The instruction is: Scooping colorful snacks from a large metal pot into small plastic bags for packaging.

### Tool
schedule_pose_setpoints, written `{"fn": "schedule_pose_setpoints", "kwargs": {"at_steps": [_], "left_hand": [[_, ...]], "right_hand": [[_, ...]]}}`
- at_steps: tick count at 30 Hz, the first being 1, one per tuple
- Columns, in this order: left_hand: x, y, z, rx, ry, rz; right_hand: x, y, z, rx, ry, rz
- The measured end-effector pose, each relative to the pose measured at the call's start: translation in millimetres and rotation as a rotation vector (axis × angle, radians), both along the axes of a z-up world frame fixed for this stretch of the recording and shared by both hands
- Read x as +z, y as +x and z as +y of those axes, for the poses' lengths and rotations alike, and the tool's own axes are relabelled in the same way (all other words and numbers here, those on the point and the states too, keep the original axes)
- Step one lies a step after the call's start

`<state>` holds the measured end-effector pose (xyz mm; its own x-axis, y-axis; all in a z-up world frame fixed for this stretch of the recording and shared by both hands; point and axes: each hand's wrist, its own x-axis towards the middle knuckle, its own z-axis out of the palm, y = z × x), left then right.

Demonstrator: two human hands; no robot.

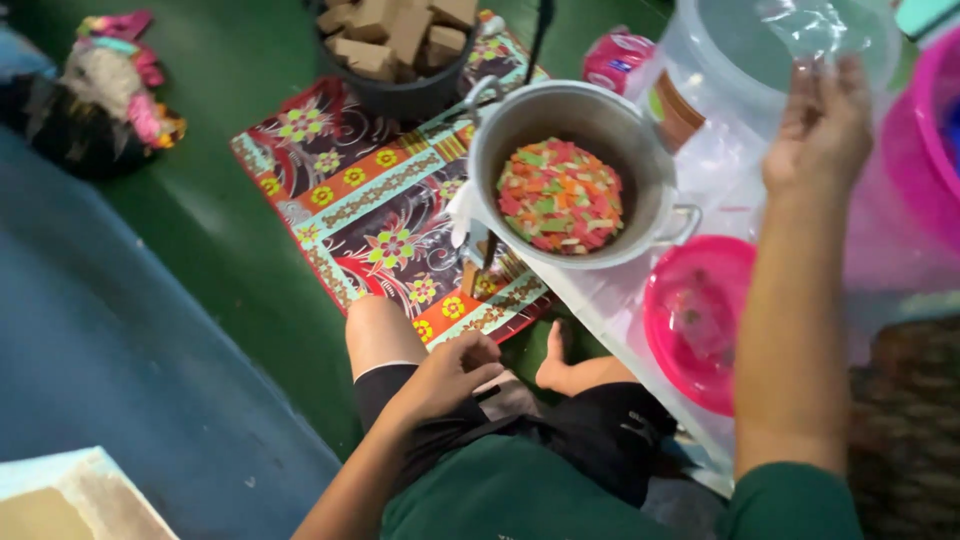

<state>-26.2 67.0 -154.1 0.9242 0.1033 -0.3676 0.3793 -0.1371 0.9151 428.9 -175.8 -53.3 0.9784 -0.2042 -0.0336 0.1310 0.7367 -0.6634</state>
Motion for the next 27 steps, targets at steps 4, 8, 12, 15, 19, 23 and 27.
{"fn": "schedule_pose_setpoints", "kwargs": {"at_steps": [4,8,12,15,19,23,27], "left_hand": [[8,1,1,-0.025,0.064,-0.088],[2,-1,7,-0.053,0.025,-0.083],[-19,-1,11,-0.075,0.033,-0.126],[-6,8,9,-0.148,0.054,-0.007],[-14,27,-6,-0.265,0.131,-0.066],[3,40,-19,-0.351,0.107,-0.076],[-6,40,-26,-0.375,0.085,-0.111]], "right_hand": [[11,-70,-5,0.169,-0.191,-0.008],[4,-164,-32,0.31,-1.105,-0.155],[-43,-209,-79,0.393,-1.857,0.141],[-63,-231,-83,0.586,-2.137,0.334],[-111,-230,-103,0.73,-2.358,0.389],[-118,-229,-109,0.606,-2.309,0.311],[-93,-237,-91,0.603,-2.371,0.354]]}}
